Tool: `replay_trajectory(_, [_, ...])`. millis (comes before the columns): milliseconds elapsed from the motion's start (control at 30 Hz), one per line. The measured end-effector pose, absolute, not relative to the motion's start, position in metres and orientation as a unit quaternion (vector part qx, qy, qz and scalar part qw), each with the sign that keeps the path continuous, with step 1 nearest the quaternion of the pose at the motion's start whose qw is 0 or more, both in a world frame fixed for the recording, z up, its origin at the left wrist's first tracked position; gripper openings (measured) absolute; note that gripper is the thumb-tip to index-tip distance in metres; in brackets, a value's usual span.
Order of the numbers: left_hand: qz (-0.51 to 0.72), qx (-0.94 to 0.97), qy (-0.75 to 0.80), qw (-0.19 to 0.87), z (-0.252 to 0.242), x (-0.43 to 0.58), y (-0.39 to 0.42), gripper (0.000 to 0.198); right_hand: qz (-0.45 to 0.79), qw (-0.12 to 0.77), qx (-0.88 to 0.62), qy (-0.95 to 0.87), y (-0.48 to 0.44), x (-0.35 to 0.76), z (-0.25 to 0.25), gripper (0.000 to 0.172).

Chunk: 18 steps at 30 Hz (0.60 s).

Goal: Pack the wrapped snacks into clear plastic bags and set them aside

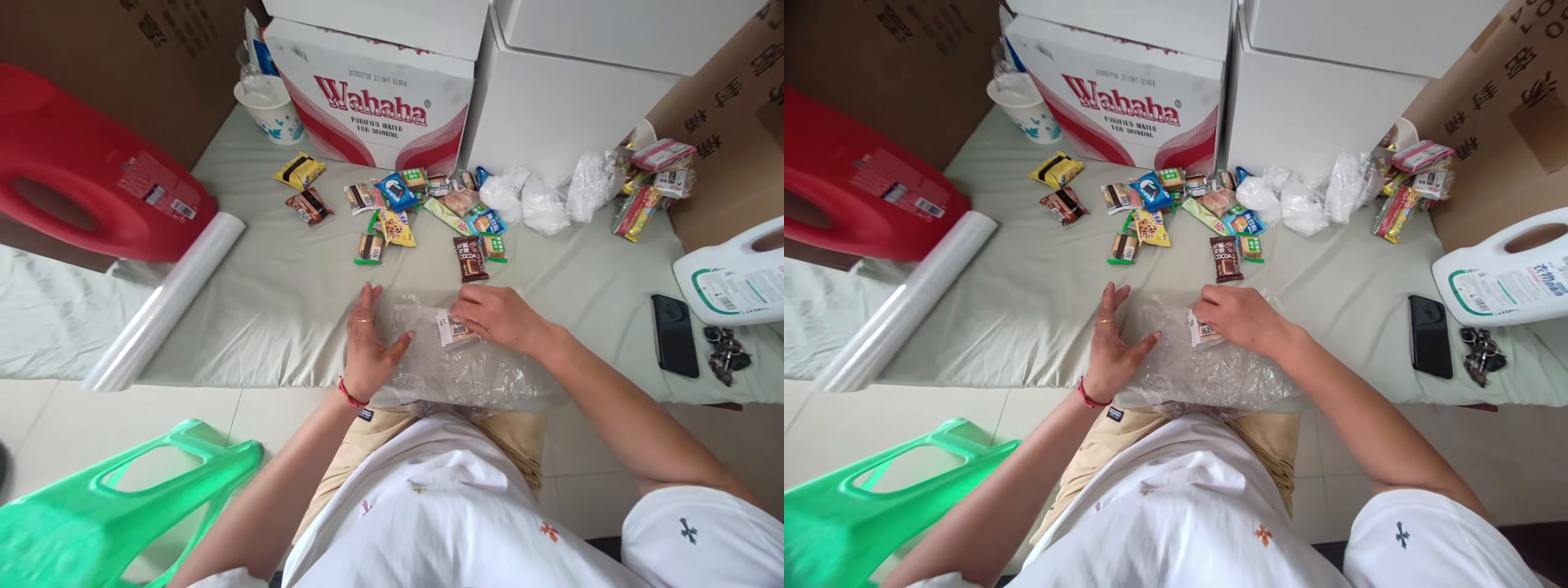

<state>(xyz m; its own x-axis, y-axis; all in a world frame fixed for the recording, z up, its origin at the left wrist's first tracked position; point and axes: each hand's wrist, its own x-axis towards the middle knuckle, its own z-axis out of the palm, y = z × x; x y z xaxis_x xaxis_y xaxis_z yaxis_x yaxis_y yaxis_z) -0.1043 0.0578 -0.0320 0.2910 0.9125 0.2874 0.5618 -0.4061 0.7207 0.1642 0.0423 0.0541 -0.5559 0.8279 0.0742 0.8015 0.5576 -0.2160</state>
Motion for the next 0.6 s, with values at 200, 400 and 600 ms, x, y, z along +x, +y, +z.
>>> replay_trajectory(200, [0.344,0.801,0.401,0.283,-0.019,-0.103,0.079,0.039,0.081,0.115,-0.425,-0.894,0.018,0.169,0.029,0.026])
replay_trajectory(400, [0.265,0.865,0.344,0.253,-0.019,-0.140,0.087,0.030,0.104,0.226,-0.403,-0.881,0.004,0.178,0.010,0.030])
replay_trajectory(600, [0.317,0.846,0.386,0.186,0.017,-0.139,0.071,0.026,0.136,0.267,-0.424,-0.855,-0.003,0.180,-0.002,0.035])
